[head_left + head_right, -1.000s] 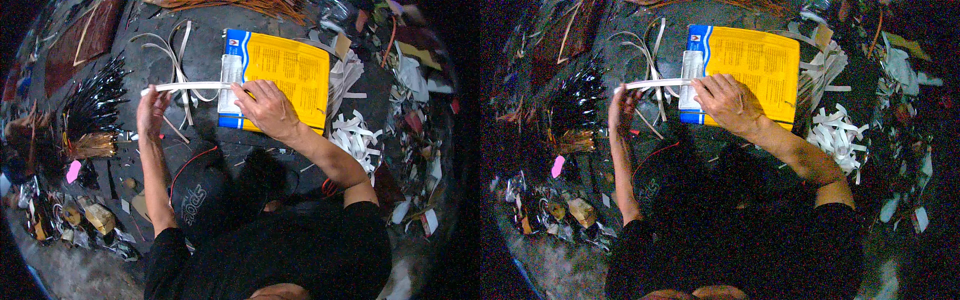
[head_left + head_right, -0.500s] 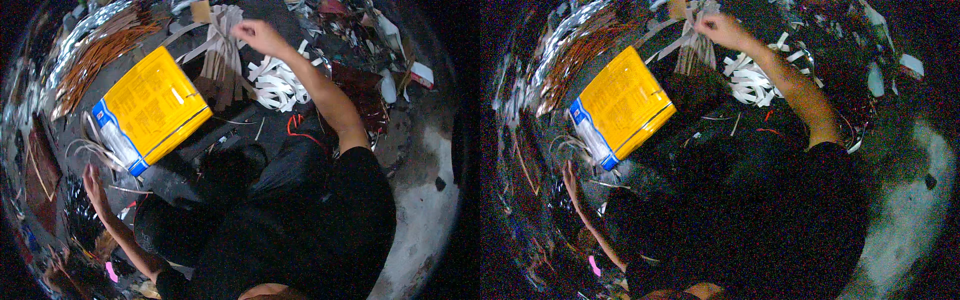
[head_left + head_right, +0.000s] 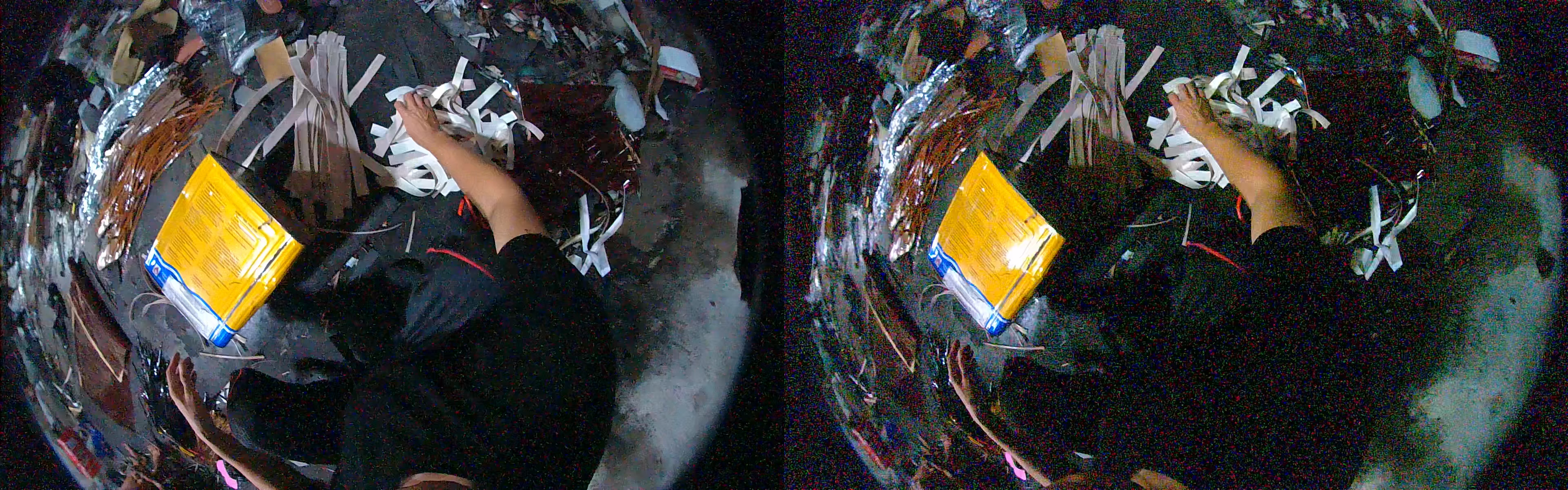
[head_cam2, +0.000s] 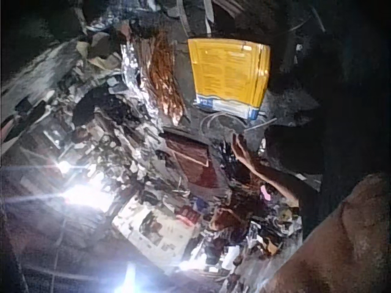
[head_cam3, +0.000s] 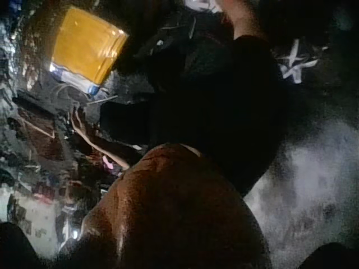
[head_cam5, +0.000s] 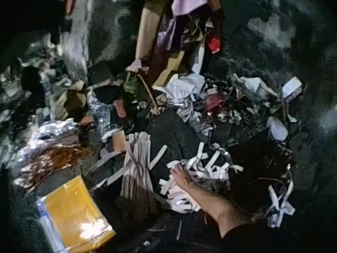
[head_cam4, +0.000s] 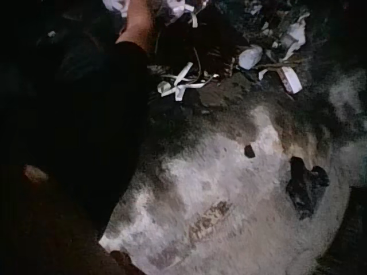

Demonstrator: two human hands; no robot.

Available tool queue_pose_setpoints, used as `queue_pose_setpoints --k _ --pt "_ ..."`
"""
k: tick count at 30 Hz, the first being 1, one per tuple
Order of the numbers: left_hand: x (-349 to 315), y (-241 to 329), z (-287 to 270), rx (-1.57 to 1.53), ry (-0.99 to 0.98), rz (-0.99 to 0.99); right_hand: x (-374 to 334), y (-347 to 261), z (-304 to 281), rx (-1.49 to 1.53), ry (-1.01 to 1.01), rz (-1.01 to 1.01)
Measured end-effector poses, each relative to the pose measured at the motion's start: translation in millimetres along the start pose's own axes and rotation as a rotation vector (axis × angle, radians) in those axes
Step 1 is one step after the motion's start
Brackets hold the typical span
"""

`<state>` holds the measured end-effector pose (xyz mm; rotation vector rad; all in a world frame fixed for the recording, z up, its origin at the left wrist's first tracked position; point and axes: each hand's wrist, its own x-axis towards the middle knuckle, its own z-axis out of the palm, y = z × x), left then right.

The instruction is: The person is cutting a roll of white tape into small strips using a yellow box as a guide. They repeatedly pull the tape across the box and tear it off, creating a pile of strips.

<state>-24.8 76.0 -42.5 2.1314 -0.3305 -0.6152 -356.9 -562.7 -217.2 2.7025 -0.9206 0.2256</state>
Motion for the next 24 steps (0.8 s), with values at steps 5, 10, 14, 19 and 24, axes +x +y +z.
queue_pose_setpoints --k 5,10,14,19,24 --pt "22.2 14.9 22.5 0.011 -0.03 0.102 4.3 39.7 17.9 -0.086 -0.179 -0.256" --pt "20.6 32.7 19.1 -0.036 0.028 0.125 38.2 12.7 6.8 0.134 -0.134 -0.243" --pt "46.5 66.4 37.8 -0.015 -0.039 0.158 54.0 45.2 13.4 1.145 -0.277 0.538" --pt "54.7 98.4 49.7 0.032 -0.159 0.414 20.7 9.0 -0.3 0.004 -0.319 -0.478" --pt "41.9 91.5 61.4 -0.015 -0.209 0.48 24.1 26.5 48.1 -0.104 -0.471 -0.277"
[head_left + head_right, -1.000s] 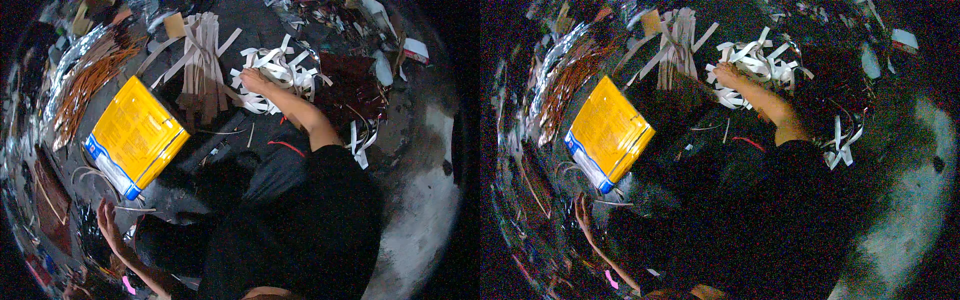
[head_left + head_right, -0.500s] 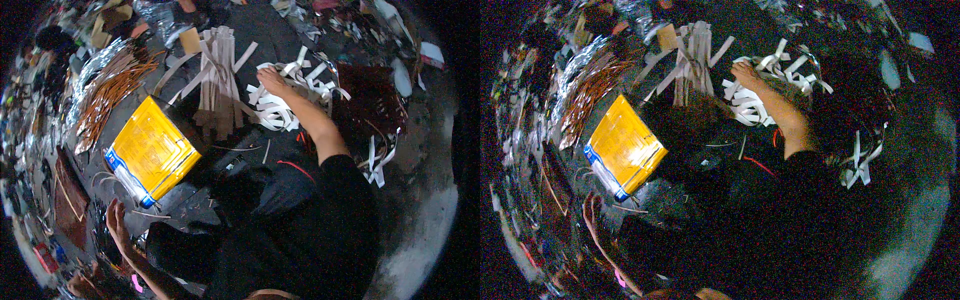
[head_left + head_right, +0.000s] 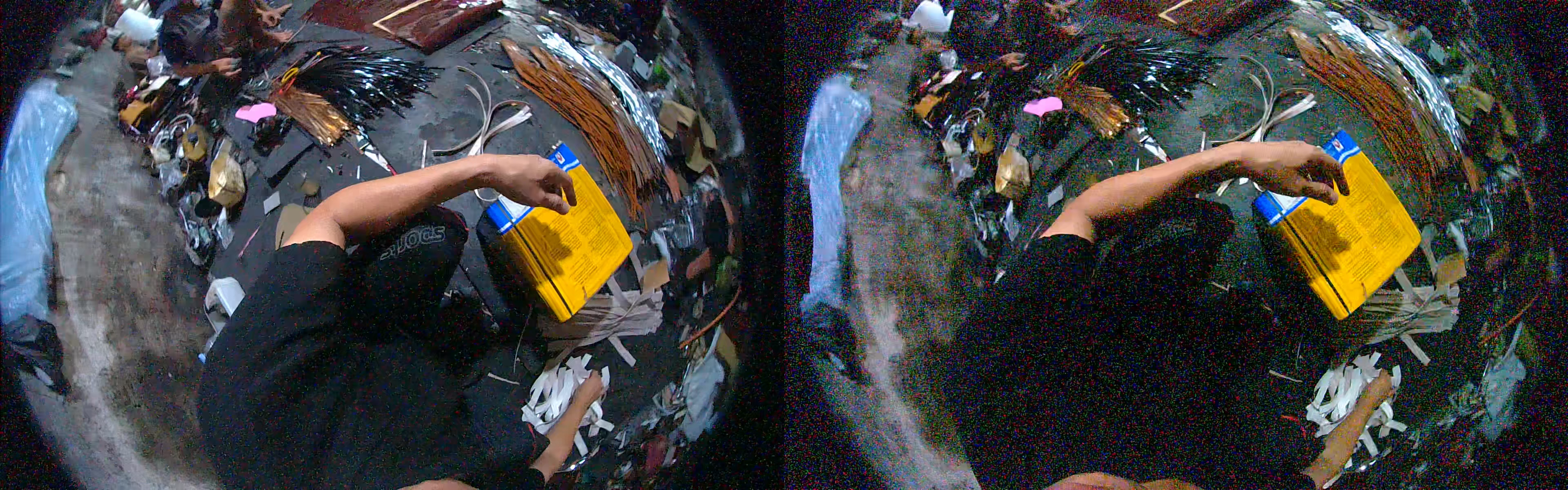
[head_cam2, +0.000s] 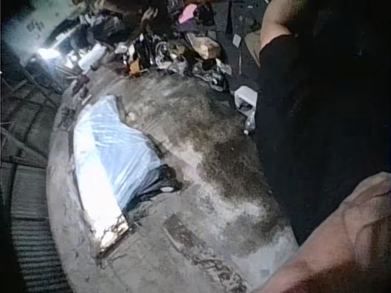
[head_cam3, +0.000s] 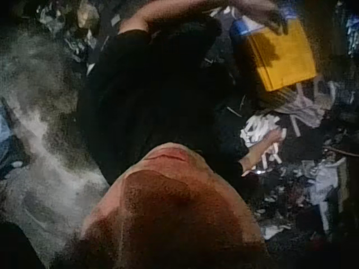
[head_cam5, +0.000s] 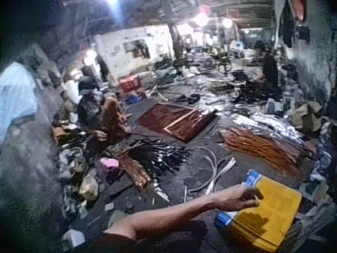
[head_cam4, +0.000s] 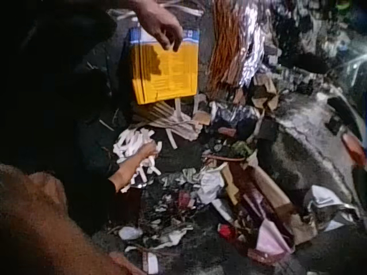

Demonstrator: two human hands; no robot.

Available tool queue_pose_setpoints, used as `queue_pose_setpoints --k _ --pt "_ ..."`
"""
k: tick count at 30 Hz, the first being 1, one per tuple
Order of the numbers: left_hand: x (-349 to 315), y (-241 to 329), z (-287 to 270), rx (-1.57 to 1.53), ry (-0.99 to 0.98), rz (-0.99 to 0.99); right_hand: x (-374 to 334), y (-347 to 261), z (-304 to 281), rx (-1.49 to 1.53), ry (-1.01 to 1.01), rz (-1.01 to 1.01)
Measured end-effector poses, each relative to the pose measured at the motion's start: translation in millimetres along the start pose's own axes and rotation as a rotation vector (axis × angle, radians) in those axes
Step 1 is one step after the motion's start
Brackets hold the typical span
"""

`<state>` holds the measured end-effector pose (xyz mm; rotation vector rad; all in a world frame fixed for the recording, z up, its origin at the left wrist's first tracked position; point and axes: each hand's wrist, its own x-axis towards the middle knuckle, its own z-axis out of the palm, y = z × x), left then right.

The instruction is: The person is cutting a roll of white tape into small strips using a yellow box as a guide. They repeatedly pull the tape across the box and tear it off, creating a pile of strips.

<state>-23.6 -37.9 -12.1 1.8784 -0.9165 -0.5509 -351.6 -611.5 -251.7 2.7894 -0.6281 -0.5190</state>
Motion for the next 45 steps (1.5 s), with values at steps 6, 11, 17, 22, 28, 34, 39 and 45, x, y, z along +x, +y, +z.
queue_pose_setpoints --k 6,11,17,22,28,34,39,45 --pt "-7.3 -28.0 4.4 -0.008 0.056 0.004 -3.1 -9.5 -40.6 0.091 0.138 0.121" --pt "49.8 -5.3 11.3 -0.113 -0.111 0.199 40.3 30.4 -53.5 0.59 0.799 0.235" --pt "171.9 37.3 81.1 0.071 -0.212 0.61 95.0 -20.3 -208.8 0.932 0.652 -0.042" --pt "221.6 75.6 144.5 0.187 0.063 0.6 41.1 -87.2 -326.9 1.151 0.276 -0.524" --pt "220.7 51.3 155.9 0.127 -0.269 0.504 -5.8 -115.9 -355.7 1.125 0.121 -0.41" --pt "125.8 45.7 31.9 0.245 -0.21 0.349 -11.3 -125.3 -334.1 1.09 0.03 -0.35" --pt "25.6 1.2 -52.5 -0.045 -0.182 -0.09 -30.1 -145.5 -361.6 1.148 -0.158 -0.299" --pt "-22.7 -50.4 -32.7 -0.16 -0.014 -0.473 -21.5 -149.5 -343.3 1.059 -0.162 -0.33"
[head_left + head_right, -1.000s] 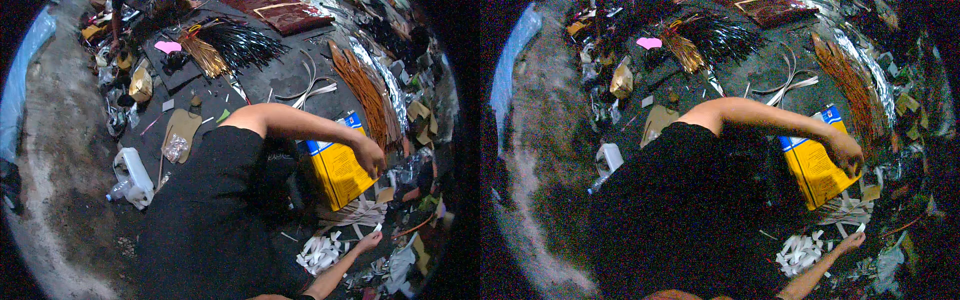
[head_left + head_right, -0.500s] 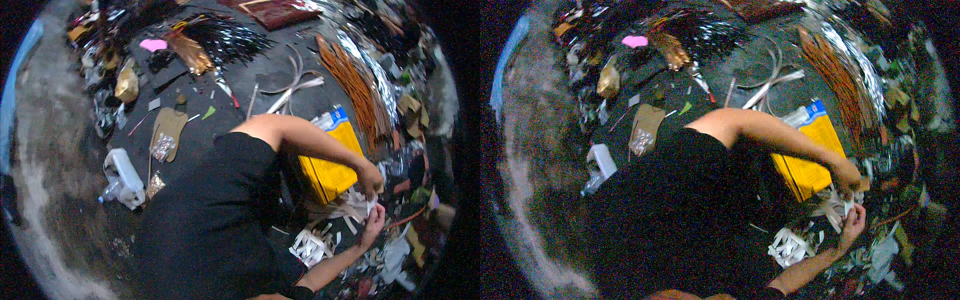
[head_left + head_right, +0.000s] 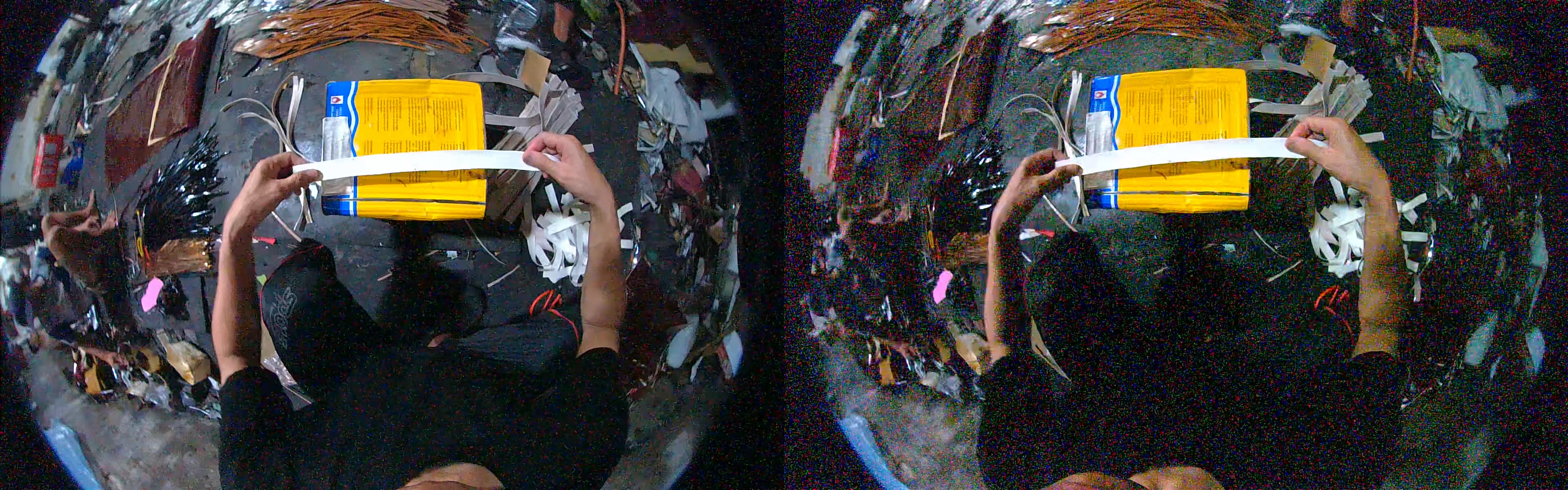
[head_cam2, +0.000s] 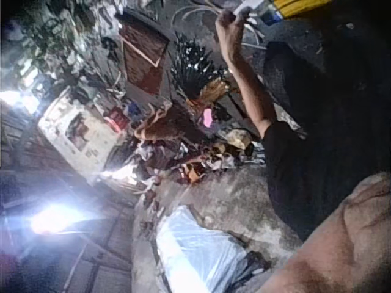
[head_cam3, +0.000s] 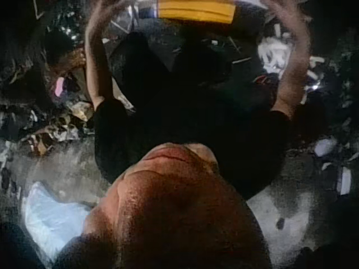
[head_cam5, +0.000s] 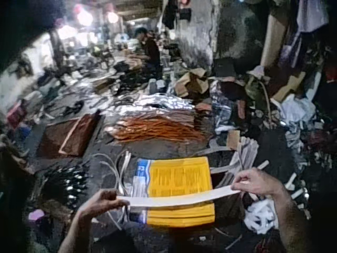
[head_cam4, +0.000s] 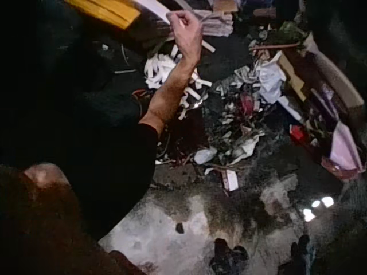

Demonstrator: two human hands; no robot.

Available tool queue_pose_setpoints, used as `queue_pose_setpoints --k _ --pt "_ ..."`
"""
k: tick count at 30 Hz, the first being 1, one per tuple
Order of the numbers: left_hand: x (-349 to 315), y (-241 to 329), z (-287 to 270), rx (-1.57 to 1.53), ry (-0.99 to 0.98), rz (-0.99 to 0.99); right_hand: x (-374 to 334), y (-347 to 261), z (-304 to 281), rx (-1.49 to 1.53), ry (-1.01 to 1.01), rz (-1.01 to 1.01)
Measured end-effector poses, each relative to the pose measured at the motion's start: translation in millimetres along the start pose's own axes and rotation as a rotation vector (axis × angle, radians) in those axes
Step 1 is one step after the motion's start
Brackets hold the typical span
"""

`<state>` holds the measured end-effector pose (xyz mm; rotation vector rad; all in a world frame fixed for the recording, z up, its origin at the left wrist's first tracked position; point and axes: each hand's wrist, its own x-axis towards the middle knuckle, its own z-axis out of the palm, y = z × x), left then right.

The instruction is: The person is cutting a roll of white tape into small strips using a yellow box as a guide. They repeatedly pull the tape across the box and tear it off, creating a pile of strips.

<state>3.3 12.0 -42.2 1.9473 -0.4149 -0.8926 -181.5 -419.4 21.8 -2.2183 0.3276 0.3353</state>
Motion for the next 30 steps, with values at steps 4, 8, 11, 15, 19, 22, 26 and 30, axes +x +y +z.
queue_pose_setpoints --k 4,8,11,15,19,22,26,30 --pt "11.4 -15.5 20.9 -0.28 0.131 0.099 2.9 8.2 12.1 -0.216 0.04 0.027" --pt "23.8 -12.8 30.2 -0.36 0.192 0.168 32.1 -35.0 47.3 -0.391 0.412 -0.338" --pt "24.8 -16.0 27.6 -0.366 0.161 0.195 72.3 -64.7 88.2 -0.329 0.28 -0.599" --pt "25.4 -19.0 34.5 -0.292 0.276 0.18 118.5 -86.2 158.4 -0.155 0.174 -0.766" --pt "29.9 -22.2 36.3 -0.268 0.342 0.145 135.1 -96.7 186.2 -0.164 0.272 -0.788" --pt "29.1 -23.1 37.6 -0.315 0.365 0.144 135.9 -97.4 187.0 -0.158 0.203 -0.769" --pt "32.7 -29.7 37.0 -0.339 0.331 0.141 142.2 -90.6 192.8 -0.141 0.231 -0.825" --pt "30.7 -54.9 37.0 -0.519 0.251 0.168 150.0 -84.9 193.6 -0.183 0.263 -0.874"
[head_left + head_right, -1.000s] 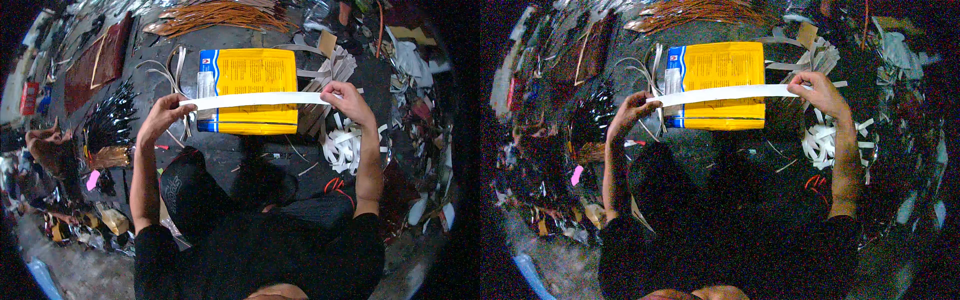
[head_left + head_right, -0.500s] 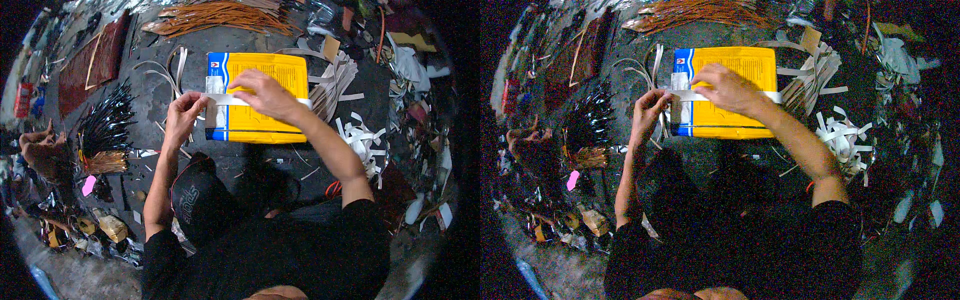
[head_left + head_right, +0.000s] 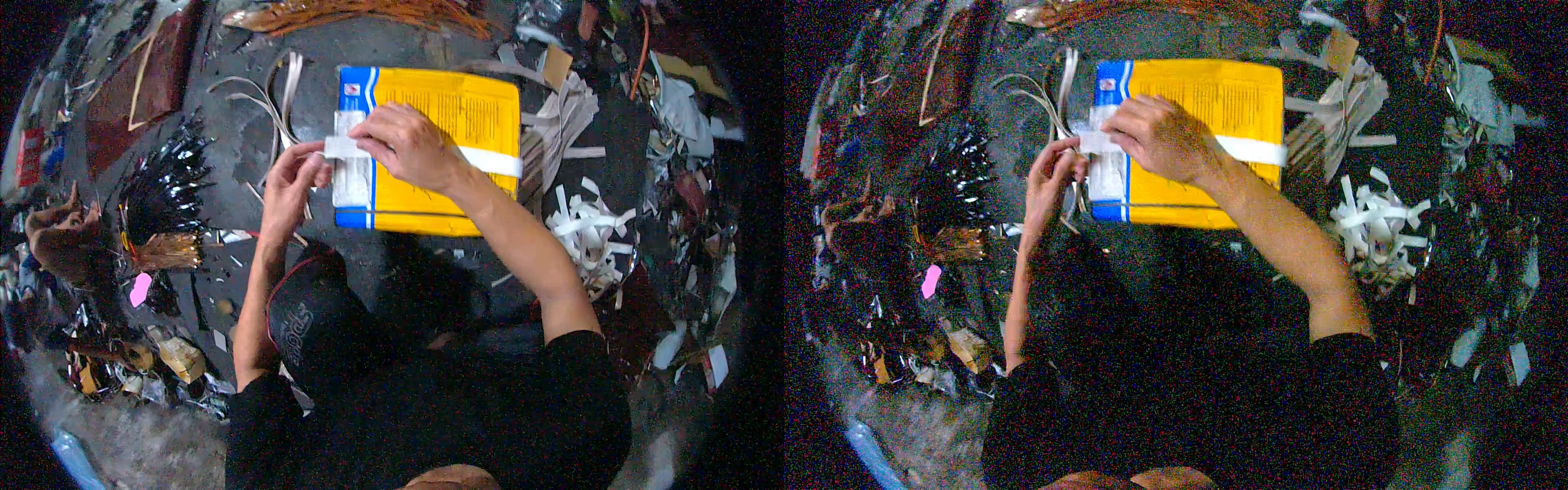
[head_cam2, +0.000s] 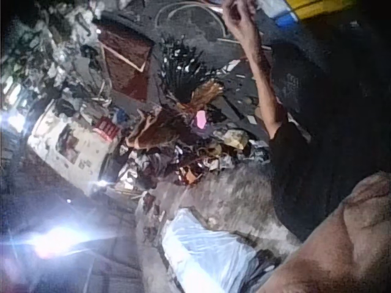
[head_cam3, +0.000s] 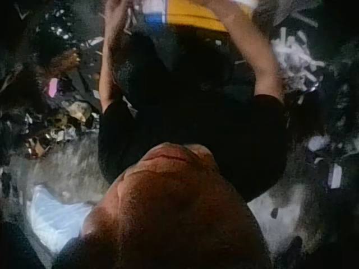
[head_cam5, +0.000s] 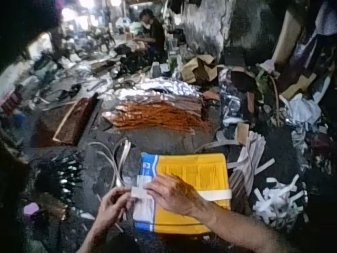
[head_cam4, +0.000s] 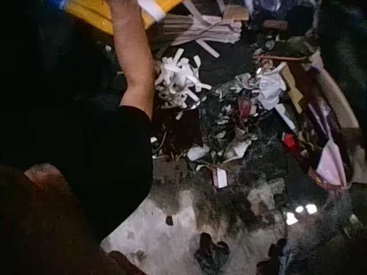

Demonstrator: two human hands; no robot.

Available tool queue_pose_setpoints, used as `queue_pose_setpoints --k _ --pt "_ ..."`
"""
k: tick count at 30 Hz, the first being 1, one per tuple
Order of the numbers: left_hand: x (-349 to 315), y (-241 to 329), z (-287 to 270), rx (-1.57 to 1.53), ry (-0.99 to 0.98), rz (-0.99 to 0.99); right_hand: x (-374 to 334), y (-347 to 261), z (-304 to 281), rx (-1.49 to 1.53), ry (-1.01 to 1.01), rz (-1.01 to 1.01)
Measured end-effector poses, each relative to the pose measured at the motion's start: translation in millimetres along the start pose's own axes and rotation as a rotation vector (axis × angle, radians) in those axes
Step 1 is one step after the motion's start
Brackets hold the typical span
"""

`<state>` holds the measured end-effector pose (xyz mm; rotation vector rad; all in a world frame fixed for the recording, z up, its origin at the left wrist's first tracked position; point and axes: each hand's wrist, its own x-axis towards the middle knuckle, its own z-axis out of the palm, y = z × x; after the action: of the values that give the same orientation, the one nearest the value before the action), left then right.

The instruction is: The person is cutting a roll of white tape into small strips using a yellow box as a guide. They repeatedly pull the tape across the box and tear it off, creating a pile of strips.

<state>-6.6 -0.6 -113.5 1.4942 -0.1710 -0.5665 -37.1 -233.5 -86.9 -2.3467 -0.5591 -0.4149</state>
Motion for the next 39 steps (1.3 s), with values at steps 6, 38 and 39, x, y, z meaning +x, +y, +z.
queue_pose_setpoints --k 6,38,39 --pt "-21.3 -26.6 -14.1 -0.083 -0.039 -0.133 3.2 8.2 10.5 0.033 0.092 -0.108" --pt "11.2 14.8 13.2 0.08 0.046 -0.035 -1.0 -14.5 7.3 0.037 0.006 0.055" --pt "12.7 11.4 12.9 0.052 0.039 -0.042 -0.8 -15.2 5.7 0.005 -0.01 0.031"
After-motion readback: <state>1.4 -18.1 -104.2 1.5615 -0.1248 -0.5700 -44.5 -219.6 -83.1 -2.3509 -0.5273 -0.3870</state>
